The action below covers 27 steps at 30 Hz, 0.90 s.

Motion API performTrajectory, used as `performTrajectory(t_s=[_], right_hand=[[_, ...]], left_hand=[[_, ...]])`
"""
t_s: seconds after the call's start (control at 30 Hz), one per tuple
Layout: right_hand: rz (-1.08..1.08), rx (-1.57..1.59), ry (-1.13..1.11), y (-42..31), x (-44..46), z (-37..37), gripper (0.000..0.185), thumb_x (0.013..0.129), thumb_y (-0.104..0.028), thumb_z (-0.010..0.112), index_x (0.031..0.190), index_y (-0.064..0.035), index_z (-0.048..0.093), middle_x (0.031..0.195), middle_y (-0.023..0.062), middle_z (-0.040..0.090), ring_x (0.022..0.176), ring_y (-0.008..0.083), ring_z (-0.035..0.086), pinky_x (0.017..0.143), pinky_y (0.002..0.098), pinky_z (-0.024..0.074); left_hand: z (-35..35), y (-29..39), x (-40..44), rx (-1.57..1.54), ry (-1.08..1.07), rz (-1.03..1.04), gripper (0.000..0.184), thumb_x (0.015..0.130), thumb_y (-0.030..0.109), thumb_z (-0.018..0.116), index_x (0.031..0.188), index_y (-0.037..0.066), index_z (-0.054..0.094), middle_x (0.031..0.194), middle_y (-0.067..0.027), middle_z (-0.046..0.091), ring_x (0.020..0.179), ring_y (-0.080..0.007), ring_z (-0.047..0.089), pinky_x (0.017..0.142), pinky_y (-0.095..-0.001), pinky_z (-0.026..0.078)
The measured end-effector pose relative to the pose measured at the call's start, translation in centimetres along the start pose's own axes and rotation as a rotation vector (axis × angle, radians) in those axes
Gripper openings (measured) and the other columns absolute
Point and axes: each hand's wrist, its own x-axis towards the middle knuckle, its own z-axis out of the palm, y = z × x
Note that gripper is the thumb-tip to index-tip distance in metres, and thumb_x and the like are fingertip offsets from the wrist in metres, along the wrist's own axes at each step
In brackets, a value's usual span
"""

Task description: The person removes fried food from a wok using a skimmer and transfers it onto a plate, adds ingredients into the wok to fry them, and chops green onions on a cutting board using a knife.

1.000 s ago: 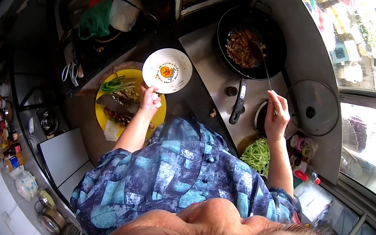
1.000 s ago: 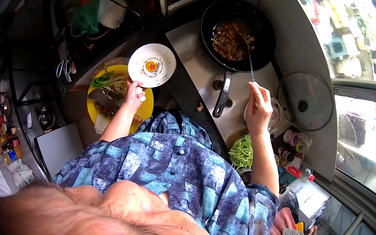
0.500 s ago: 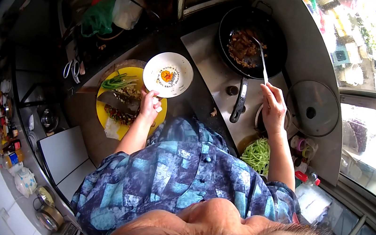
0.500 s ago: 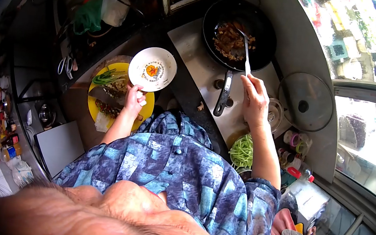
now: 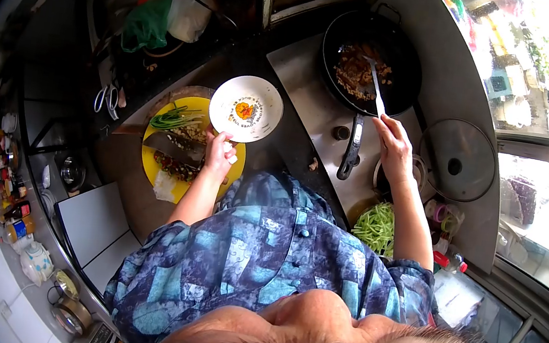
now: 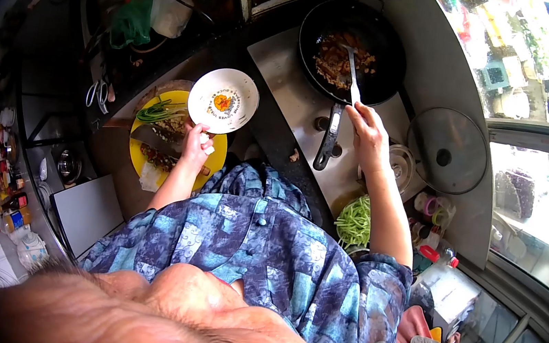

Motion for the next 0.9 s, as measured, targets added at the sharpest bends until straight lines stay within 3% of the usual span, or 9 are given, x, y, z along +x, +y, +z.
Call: performTrajectory(t_s=[0.13, 0.4, 0.47, 0.7, 0.9], right_hand=[[-0.02, -0.048, -0.083, -0.6, -2.6, -1.4, 0.041, 0.071, 0.01, 0.061, 0.109, -0.0047, 0.064, 0.108, 0.0149, 0.059, 0.098, 0.0309, 0.061, 0.083, 0.0361, 0.0515], [0.03, -0.042, 0.023, 2.3, -0.5, 1.2, 0.046, 0.07, 0.012, 0.058, 0.111, -0.0071, 0.063, 0.112, 0.014, 0.058, 0.1, 0.0314, 0.06, 0.086, 0.0367, 0.0508], [0.005, -0.082, -0.01, 2.2, -1.4, 0.6, 0.045, 0.071, 0.012, 0.058, 0.111, -0.0069, 0.063, 0.111, 0.014, 0.059, 0.1, 0.0312, 0.06, 0.086, 0.0365, 0.051], [0.063, -0.018, -0.018, -2.4, -2.1, -4.7, 0.038, 0.075, 0.01, 0.058, 0.109, -0.0056, 0.064, 0.108, 0.0143, 0.06, 0.097, 0.0307, 0.061, 0.083, 0.0362, 0.0519], [0.118, 0.156, -0.034, -5.7, -0.9, -5.5, 0.03, 0.078, 0.008, 0.059, 0.105, -0.0045, 0.064, 0.1, 0.0132, 0.062, 0.087, 0.0293, 0.065, 0.072, 0.0335, 0.0527]], left_hand=[[-0.2, 0.0, -0.6, 0.018, -0.019, -0.001, 0.051, 0.073, 0.002, 0.053, 0.117, 0.024, 0.038, 0.1, -0.0078, 0.05, 0.053, -0.0108, 0.04, 0.035, -0.0199, 0.03], [-0.6, -0.2, -0.6, 0.042, -0.023, -0.042, 0.047, 0.074, 0.005, 0.054, 0.113, 0.025, 0.038, 0.099, -0.0066, 0.05, 0.044, -0.0101, 0.034, 0.033, -0.0209, 0.028], [-0.5, -0.2, -0.7, 0.019, -0.016, -0.02, 0.054, 0.073, 0.001, 0.051, 0.12, 0.023, 0.035, 0.102, -0.0082, 0.05, 0.051, -0.0106, 0.039, 0.034, -0.02, 0.029], [-0.1, 0.5, -0.9, 0.016, -0.002, -0.034, 0.056, 0.072, -0.002, 0.05, 0.121, 0.021, 0.035, 0.104, -0.0095, 0.049, 0.054, -0.011, 0.041, 0.034, -0.0197, 0.03], [0.6, 1.2, -0.7, 0.042, -0.022, -0.026, 0.057, 0.072, -0.001, 0.05, 0.123, 0.02, 0.035, 0.103, -0.0098, 0.049, 0.052, -0.0111, 0.04, 0.034, -0.02, 0.03]])
